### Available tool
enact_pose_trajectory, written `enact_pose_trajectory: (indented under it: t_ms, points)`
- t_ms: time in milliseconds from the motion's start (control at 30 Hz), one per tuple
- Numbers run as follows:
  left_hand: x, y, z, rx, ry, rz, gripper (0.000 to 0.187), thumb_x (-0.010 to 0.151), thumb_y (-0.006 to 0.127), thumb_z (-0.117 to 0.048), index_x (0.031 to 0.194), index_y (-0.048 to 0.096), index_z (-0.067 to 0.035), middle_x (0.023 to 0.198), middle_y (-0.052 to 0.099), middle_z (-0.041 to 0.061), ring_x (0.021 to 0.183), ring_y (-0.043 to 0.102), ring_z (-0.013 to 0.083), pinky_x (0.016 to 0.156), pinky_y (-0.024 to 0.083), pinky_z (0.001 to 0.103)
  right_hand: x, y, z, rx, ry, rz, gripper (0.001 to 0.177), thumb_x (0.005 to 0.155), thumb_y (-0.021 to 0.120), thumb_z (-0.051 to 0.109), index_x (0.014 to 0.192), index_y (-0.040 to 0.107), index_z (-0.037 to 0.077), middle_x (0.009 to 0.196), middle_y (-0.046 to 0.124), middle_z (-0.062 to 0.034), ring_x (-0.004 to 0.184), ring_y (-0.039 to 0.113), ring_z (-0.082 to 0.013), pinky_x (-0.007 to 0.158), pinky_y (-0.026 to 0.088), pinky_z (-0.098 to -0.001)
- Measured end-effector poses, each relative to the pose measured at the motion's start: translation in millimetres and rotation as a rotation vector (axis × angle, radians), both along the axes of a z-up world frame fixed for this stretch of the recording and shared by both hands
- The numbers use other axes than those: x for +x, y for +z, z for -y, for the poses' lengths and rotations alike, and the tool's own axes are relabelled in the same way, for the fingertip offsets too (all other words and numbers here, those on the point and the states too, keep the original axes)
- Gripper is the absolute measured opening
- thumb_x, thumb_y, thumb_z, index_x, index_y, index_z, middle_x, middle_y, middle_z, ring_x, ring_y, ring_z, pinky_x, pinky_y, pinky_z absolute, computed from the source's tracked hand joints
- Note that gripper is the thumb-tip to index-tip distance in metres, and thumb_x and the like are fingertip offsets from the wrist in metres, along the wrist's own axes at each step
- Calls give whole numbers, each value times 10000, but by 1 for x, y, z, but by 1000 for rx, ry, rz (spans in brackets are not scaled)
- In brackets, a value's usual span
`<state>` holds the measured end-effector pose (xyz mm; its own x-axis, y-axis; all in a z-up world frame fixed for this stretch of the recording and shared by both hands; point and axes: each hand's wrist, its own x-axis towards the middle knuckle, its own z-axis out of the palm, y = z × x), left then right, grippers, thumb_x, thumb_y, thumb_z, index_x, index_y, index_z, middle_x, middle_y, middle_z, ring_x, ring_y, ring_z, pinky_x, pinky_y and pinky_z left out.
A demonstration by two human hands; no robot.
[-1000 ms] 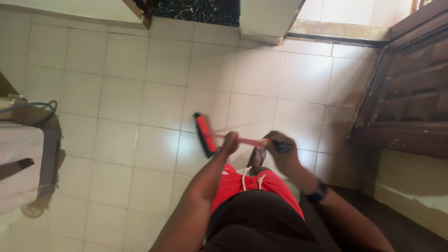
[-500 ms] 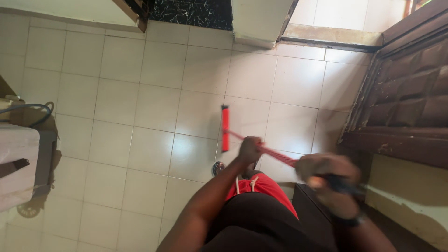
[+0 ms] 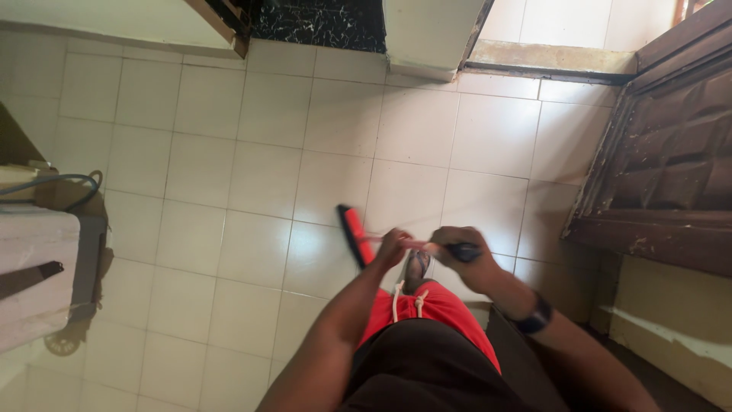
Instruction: The person sweeps the tiled floor using a squeegee, pushing dirt and debris toward a doorway and through several rooms.
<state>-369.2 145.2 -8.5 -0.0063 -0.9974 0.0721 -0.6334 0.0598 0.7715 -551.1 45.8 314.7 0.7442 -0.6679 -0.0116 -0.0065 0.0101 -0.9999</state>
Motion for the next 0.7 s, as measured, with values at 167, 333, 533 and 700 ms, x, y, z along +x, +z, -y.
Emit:
enact_pose_trajectory:
  t_ms: [167, 333, 533, 700]
  points:
    - [-48, 22, 68, 91, 38, -320, 165, 852, 613, -40, 990, 704, -37, 927, 705, 181, 914, 686, 348, 805, 546, 427, -13, 67, 8, -265, -51, -68, 161, 917, 732, 57, 811, 627, -3, 650, 503, -86, 546, 442, -177, 542, 385, -341]
    - [-55, 96, 64, 98, -14, -269, 167, 846, 613, -63, 988, 699, -51, 871, 695, 166, 874, 693, 355, 772, 542, 437, -18, 133, -19, -423, -44, 213, 268, 950, 693, 74, 770, 498, 40, 713, 559, -63, 636, 596, -193, 622, 498, -318]
    - [-13, 120, -66, 20, 73, -112, 173, 768, 627, -171, 868, 662, -34, 795, 660, 206, 793, 657, 430, 723, 511, 504, -10, 133, -106, -255, -23, 473, 316, 975, 731, 174, 769, 528, 45, 730, 588, -21, 643, 617, -184, 695, 580, -379]
    - [77, 69, -200, 247, 251, -51, 134, 843, 588, -135, 846, 693, -53, 793, 699, 191, 775, 686, 400, 699, 535, 473, 48, 27, -172, 114, -112, -27, 191, 961, 689, 173, 925, 708, -14, 768, 664, -56, 676, 591, -139, 622, 503, -325]
